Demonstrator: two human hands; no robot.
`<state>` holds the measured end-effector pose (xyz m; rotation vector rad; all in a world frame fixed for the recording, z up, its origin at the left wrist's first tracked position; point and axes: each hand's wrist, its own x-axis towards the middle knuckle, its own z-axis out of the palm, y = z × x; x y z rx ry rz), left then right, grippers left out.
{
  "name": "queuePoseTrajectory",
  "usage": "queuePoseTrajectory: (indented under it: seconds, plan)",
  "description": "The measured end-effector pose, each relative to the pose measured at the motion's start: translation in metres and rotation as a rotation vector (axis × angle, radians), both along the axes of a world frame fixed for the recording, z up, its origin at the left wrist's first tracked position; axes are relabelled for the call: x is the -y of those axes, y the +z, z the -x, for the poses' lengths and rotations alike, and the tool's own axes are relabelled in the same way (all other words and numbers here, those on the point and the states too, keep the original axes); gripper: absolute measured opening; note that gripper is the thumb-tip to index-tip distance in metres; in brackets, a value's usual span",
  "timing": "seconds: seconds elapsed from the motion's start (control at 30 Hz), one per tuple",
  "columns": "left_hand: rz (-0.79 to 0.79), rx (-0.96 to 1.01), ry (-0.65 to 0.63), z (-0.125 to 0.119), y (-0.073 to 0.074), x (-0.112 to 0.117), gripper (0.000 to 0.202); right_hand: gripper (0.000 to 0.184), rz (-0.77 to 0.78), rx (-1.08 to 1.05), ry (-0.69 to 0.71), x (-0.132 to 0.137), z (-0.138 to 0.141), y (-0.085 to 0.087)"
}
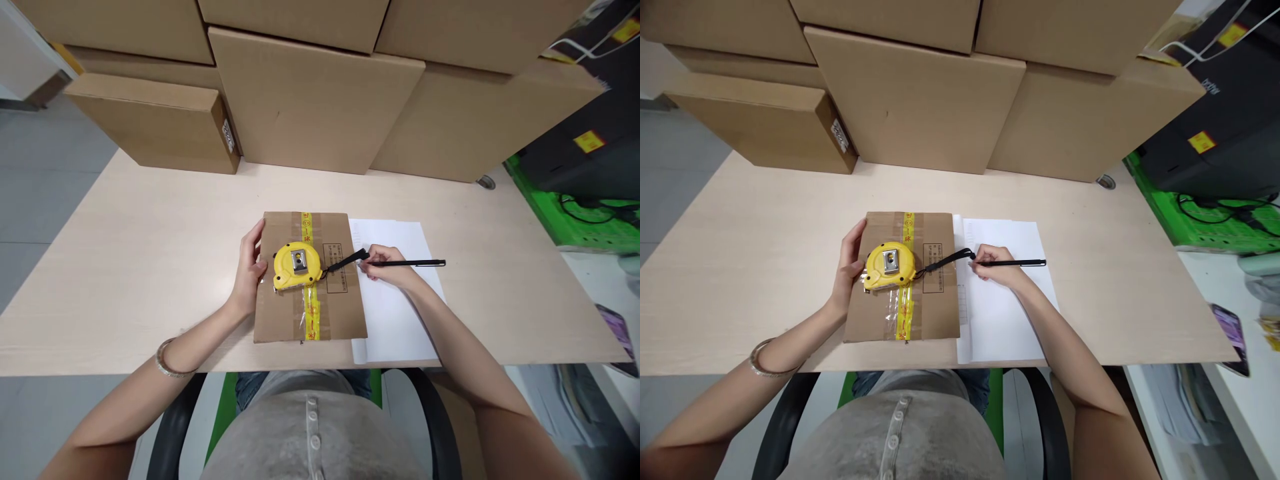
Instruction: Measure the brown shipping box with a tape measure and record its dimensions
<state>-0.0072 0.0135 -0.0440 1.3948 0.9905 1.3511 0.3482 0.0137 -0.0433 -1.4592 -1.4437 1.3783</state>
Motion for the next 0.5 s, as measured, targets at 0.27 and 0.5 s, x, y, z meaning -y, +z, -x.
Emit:
queuePoseTrajectory:
  seconds: [0.27, 0.5]
  plan:
    - [-0.001, -0.026, -0.01, 0.0032, 0.0039, 0.0028, 0.069, 0.033, 0.039, -0.019, -0.008, 0.0012, 0.005, 0.0022]
    - [0.0, -0.031, -0.017, 0.0037, 0.0046, 0.0037, 0.069, 0.032, 0.059, -0.016, -0.011, -0.0013, 0.0055, 0.0045]
